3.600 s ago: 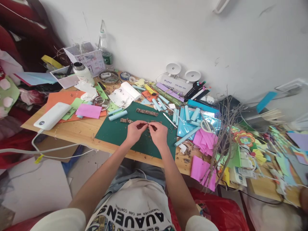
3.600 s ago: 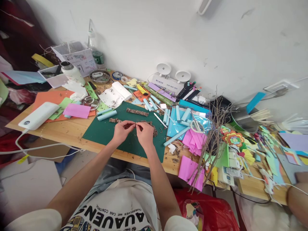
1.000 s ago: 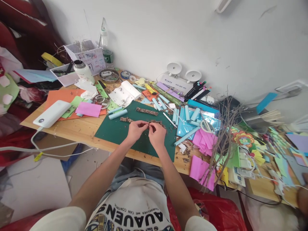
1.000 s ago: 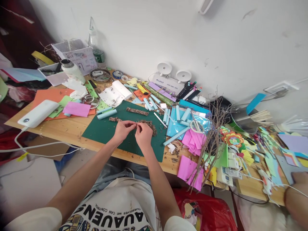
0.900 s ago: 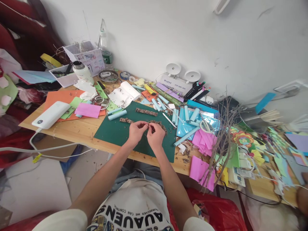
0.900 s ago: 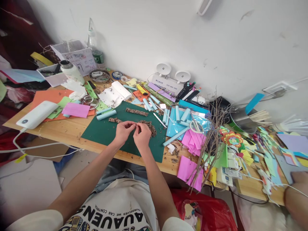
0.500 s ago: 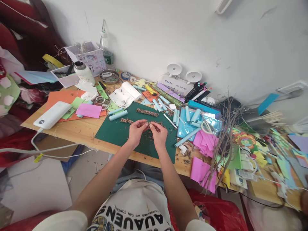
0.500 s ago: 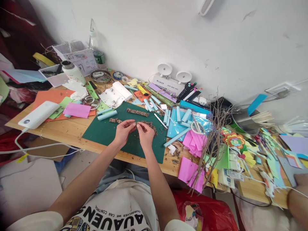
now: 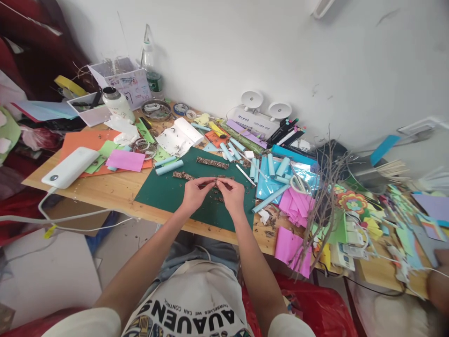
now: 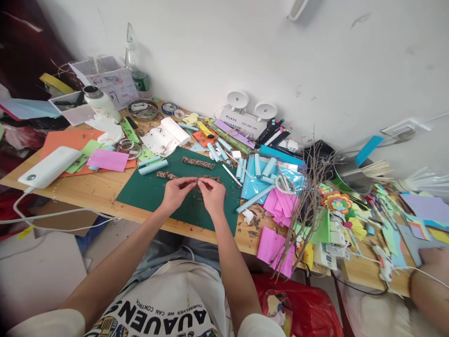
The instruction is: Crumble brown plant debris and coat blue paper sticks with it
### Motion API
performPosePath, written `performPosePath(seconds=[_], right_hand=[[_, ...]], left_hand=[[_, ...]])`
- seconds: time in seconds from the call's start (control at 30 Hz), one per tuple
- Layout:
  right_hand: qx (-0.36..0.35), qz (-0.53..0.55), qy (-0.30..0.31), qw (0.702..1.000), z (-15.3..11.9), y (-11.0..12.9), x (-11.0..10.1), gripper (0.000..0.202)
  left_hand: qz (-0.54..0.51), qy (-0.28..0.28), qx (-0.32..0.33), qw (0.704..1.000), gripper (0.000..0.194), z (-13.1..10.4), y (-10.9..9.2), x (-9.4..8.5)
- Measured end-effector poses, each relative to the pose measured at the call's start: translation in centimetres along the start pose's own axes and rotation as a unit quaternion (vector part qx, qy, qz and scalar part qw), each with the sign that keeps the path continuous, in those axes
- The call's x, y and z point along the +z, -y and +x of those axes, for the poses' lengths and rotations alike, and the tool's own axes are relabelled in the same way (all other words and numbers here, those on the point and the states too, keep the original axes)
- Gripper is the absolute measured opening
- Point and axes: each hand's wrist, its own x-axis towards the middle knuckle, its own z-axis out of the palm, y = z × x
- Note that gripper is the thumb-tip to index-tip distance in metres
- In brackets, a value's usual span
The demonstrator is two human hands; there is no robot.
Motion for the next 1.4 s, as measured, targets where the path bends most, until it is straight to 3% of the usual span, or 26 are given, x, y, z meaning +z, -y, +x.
performPosePath(seconds=[0.17, 0.47, 0.67, 0.77, 0.83, 0.93, 1.03, 1.27, 1.4], right_hand=[[-0.020, 0.008, 0.036, 0.999, 0.0, 0.0, -0.1, 0.021], [-0.109, -0.099, -0.022, 0.989, -0.7, -0.5, 0.9, 0.017], [-0.022, -0.008, -0.073, 0.997, -0.5, -1.7, 1.8, 0.017], [-0.025, -0.040, -0.092, 0.995, -0.1, -1.8, 1.0, 0.020], [-0.067, -0.129, -0.084, 0.986, 0.2, -1.7, 0.3, 0.019], [-0.112, -0.259, -0.030, 0.959, 0.5, -1.5, -0.4, 0.018], [-0.130, -0.337, 0.021, 0.932, 0.7, -1.4, -0.5, 0.022], [-0.151, -0.468, 0.085, 0.867, 0.7, -0.1, -0.9, 0.040], [-0.160, -0.446, 0.119, 0.872, 0.8, 0.8, -0.1, 0.037]], left_hand=[[0.044, -0.010, 0.012, 0.999, 0.024, 0.4, 0.2, -0.5], [0.150, -0.025, 0.068, 0.986, 0.017, -0.3, -0.2, 0.1], [0.054, -0.053, 0.003, 0.997, 0.015, -0.4, 0.5, 1.0], [0.098, -0.049, 0.024, 0.994, 0.014, -0.4, 1.0, 0.9], [0.208, -0.010, 0.097, 0.973, 0.014, -0.4, 1.2, 0.7], [0.354, 0.046, 0.197, 0.913, 0.019, -0.2, 1.4, 0.4], [0.412, 0.059, 0.246, 0.876, 0.026, 0.0, 1.4, -0.1], [0.466, 0.025, 0.263, 0.845, 0.027, 0.7, 0.4, -4.9], [0.525, 0.058, 0.249, 0.812, 0.034, 1.0, 0.1, -6.8]])
